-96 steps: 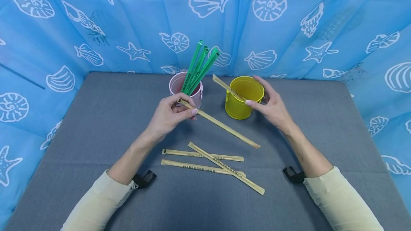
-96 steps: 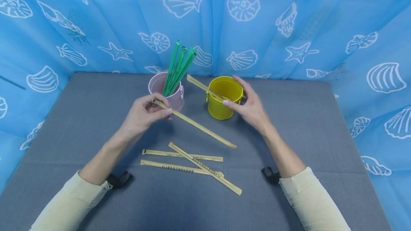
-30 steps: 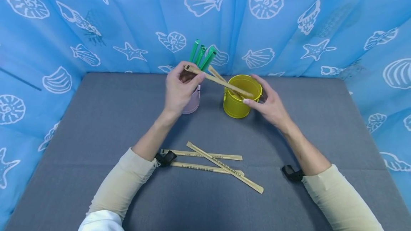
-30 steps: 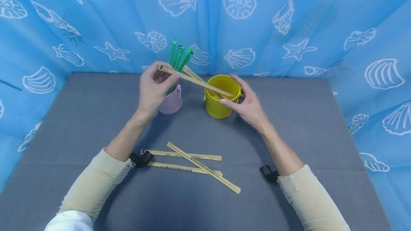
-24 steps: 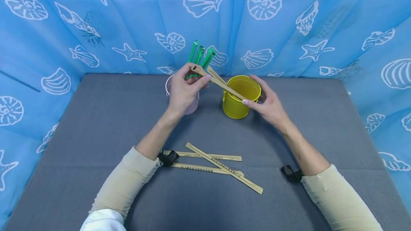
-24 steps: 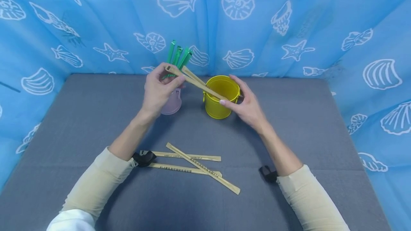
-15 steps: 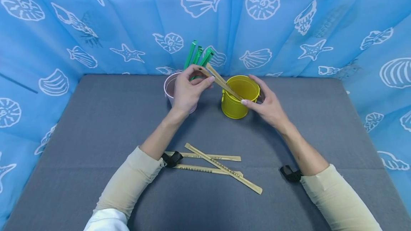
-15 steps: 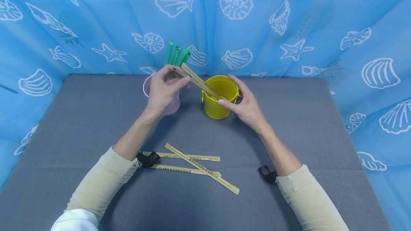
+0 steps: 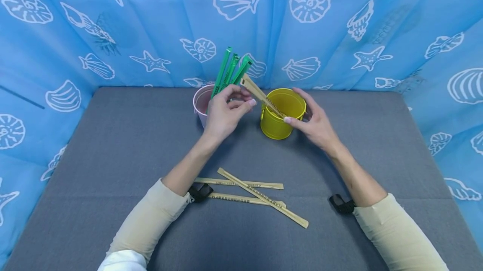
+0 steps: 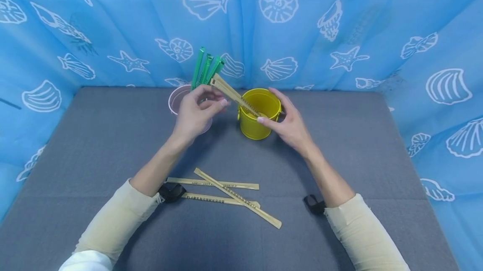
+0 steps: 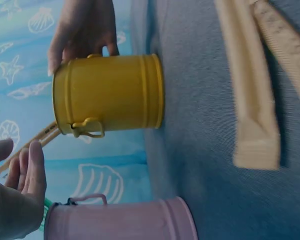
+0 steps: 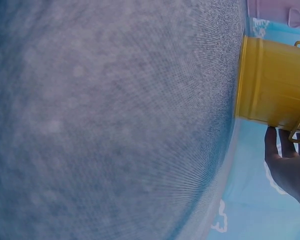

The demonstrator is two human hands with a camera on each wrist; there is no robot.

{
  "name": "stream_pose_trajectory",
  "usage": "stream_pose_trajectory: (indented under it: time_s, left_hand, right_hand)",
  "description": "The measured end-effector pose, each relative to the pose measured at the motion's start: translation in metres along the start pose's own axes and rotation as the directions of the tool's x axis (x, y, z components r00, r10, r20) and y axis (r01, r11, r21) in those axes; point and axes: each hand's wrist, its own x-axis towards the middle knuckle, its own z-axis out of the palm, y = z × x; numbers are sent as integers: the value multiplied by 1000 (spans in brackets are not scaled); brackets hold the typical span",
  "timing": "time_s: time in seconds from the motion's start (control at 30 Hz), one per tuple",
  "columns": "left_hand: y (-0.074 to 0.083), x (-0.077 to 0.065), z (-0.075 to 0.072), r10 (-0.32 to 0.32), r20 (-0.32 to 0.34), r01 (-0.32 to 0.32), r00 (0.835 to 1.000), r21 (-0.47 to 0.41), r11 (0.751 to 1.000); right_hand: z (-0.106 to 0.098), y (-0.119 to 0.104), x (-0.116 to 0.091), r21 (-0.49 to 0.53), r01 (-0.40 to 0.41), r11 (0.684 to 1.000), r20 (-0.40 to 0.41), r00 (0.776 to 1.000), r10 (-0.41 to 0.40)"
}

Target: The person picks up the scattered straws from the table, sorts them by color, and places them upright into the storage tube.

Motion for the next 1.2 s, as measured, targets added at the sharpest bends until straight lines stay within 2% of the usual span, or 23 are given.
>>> stream_pose_trajectory:
  time_s: [0.1, 0.2, 0.33, 0.43, 0.5, 0.67, 0.87, 1.07, 1.2]
  left_hand:
    - [0, -9, -5, -20, 52, 19, 998, 22, 1000]
    - [-2, -18, -13, 4, 134, -13, 991, 61, 998]
    - [-10, -28, -23, 60, 252, -76, 966, 57, 995]
    - [-17, -35, -30, 69, 319, -85, 945, 36, 996]
    - [-21, -40, -35, 62, 362, -87, 930, 53, 995]
    - [-29, -48, -45, 9, 477, -81, 879, 129, 988]
    - [-40, -49, -54, -84, 582, -46, 809, 206, 978]
    - [-50, -52, -57, -203, 630, 58, 750, 242, 969]
    - [-56, -55, -56, -249, 660, 46, 709, 310, 950]
  right_hand:
    - [0, -15, -4, 3, -6, 1000, 5, 1000, 6]
    - [1, -24, -7, -2, -11, 1000, 6, 1000, 11]
    - [2, -27, -8, -14, -16, 1000, 9, 1000, 16]
    - [2, -27, -7, -13, -17, 1000, 12, 1000, 17]
    - [2, -27, -7, -6, -15, 1000, 12, 1000, 15]
    - [1, -26, -7, 2, -9, 1000, 8, 1000, 9]
    - [0, -21, -6, -2, -12, 1000, 1, 1000, 12]
    - [0, 3, 1, -36, -17, 999, -10, 1000, 17]
    - [0, 11, 3, -38, -3, 999, -16, 1000, 2]
